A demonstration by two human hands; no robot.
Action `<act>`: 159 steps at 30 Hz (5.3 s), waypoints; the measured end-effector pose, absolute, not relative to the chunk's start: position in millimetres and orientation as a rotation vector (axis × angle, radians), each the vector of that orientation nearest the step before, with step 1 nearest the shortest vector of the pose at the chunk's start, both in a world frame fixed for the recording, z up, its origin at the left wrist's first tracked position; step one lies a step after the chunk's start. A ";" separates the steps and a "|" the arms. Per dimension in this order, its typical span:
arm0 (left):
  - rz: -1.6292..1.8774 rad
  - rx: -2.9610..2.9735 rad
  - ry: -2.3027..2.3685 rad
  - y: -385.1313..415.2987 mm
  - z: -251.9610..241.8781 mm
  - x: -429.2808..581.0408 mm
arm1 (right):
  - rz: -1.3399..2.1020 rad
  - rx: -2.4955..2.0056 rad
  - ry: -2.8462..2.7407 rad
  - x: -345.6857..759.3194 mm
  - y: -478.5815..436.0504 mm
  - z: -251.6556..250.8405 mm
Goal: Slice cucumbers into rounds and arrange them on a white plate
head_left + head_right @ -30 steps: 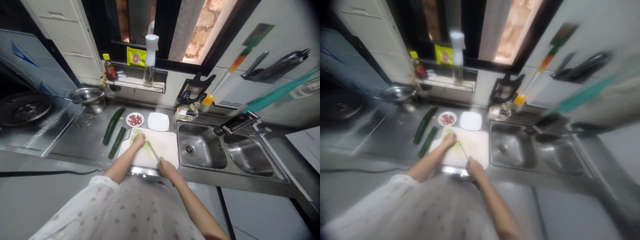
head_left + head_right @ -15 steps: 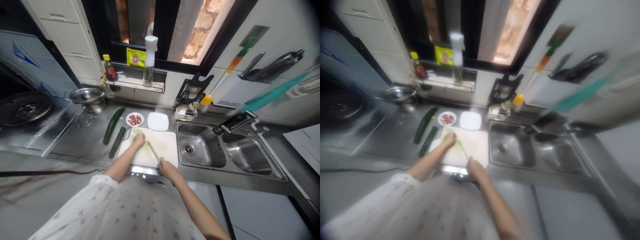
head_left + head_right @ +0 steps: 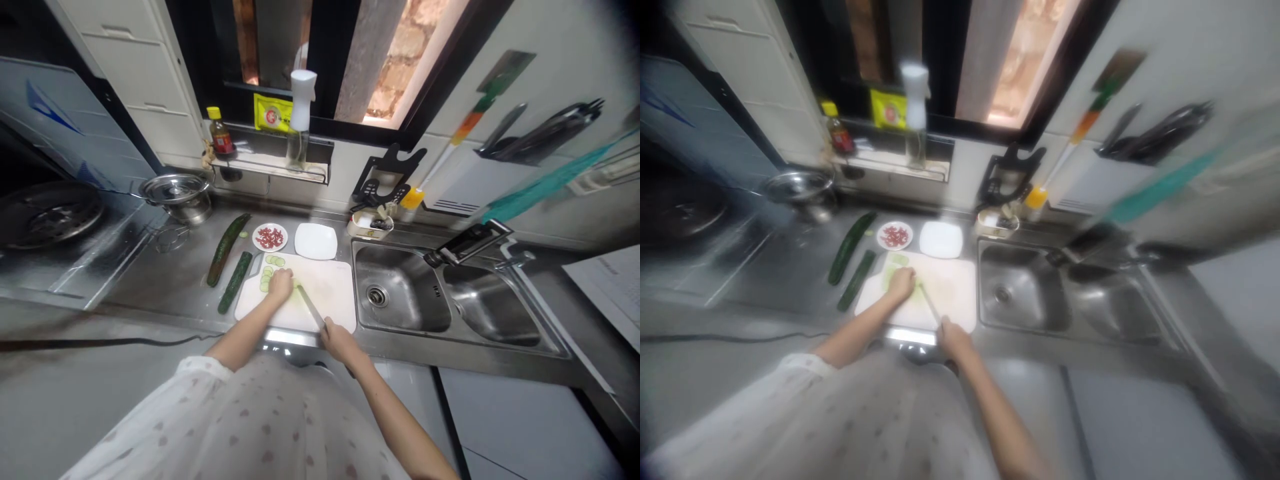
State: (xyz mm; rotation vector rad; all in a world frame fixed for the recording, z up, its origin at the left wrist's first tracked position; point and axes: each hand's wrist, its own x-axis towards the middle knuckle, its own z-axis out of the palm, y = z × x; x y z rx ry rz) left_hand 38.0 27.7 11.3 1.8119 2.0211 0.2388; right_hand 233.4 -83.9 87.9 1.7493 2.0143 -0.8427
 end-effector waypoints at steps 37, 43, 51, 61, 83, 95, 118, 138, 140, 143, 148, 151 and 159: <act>0.495 1.406 2.183 -22.7 13.0 -38.6 | -1.061 1.990 2.051 256.9 -81.7 73.4; 0.433 1.395 2.214 -25.3 15.6 -42.6 | -1.077 1.993 2.043 256.2 -80.8 73.8; 0.362 1.420 2.225 -28.4 19.8 -42.5 | -1.052 1.982 2.031 256.5 -79.0 73.1; 0.364 1.410 2.227 -28.6 18.5 -44.0 | -1.049 1.978 2.020 257.2 -78.3 71.4; 0.363 1.706 2.165 65.7 8.6 -8.6 | -1.104 2.081 2.001 267.8 -84.7 71.6; 0.553 1.430 2.110 73.6 8.3 -6.2 | -1.121 2.082 2.023 266.7 -84.3 72.6; 0.332 1.699 1.857 34.5 15.1 26.5 | -0.918 1.920 1.999 240.1 -85.9 99.7; 0.222 1.700 1.949 51.6 1.1 27.6 | -0.779 1.800 2.057 235.0 -84.3 93.6; 0.218 1.703 1.949 51.2 1.4 27.7 | -0.761 1.793 2.050 233.1 -85.3 92.0; 0.215 1.699 1.951 50.8 2.7 27.9 | -0.760 1.786 2.026 229.4 -86.6 91.2; 0.206 1.703 1.951 50.9 5.5 28.3 | -0.797 1.789 2.001 224.1 -87.6 92.3; 0.200 1.700 1.952 50.9 6.4 28.6 | -0.811 1.785 2.007 223.1 -86.7 90.7; 0.192 1.714 1.958 51.4 5.0 28.7 | -0.830 1.791 2.079 227.4 -77.5 75.0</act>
